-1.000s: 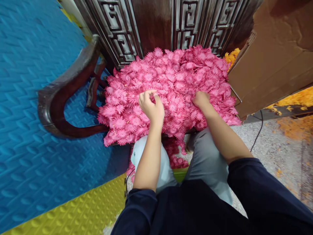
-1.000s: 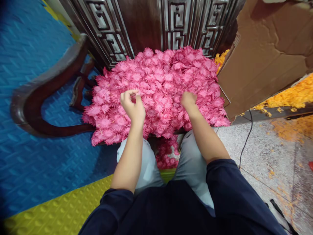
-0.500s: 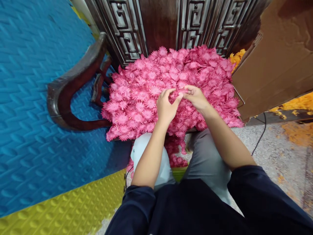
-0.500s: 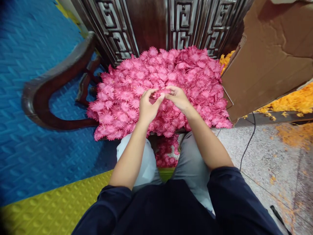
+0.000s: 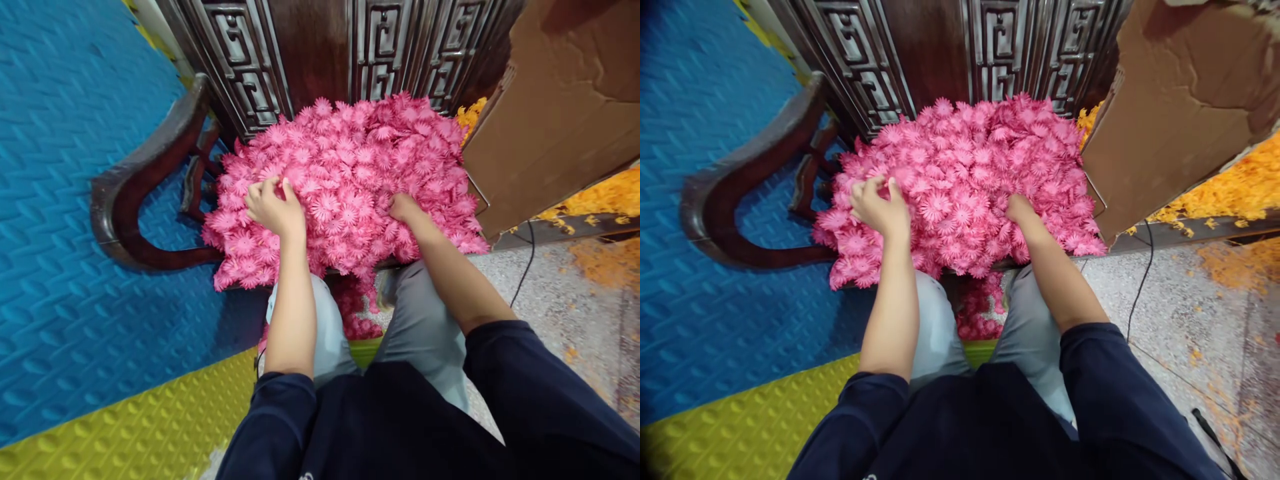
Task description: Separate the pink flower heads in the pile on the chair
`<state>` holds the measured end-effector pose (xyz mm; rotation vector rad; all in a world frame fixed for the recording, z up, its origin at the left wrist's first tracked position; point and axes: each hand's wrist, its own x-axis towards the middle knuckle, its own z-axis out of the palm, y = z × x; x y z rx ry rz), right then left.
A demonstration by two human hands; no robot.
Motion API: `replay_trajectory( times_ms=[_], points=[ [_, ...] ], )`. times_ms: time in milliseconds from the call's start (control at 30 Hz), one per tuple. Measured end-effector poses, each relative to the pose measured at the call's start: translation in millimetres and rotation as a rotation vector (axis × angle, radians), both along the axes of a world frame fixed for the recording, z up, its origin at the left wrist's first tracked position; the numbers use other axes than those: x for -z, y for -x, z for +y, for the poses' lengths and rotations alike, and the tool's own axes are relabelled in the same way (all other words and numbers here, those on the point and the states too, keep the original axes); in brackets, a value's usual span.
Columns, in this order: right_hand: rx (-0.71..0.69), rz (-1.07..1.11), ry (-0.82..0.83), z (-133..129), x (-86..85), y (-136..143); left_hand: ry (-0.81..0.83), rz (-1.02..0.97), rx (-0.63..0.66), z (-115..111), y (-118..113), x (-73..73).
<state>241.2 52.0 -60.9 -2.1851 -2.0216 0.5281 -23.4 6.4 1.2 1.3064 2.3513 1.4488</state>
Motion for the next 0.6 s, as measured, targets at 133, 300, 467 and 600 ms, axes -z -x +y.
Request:
replay_trajectory(
  times_ms=[133, 300, 467, 600],
  points=[
    [0.086, -0.140, 0.084, -2, -1.0, 5, -0.025, 0.039, -0.026, -3, -10, 8.5],
    [0.164, -0.179, 0.064, -1, 3.5, 11, -0.167, 0.091, 0.001, -21, -38, 5.1],
    [0.198, -0.171, 0.021, 5, 10.9, 16, -0.173, 0.095, 0.116, -26, -59, 7.9],
    [0.129, -0.115, 0.021, 14, 11.7, 11, -0.140, 0.073, 0.164, -24, -67, 10.2]
  ],
)
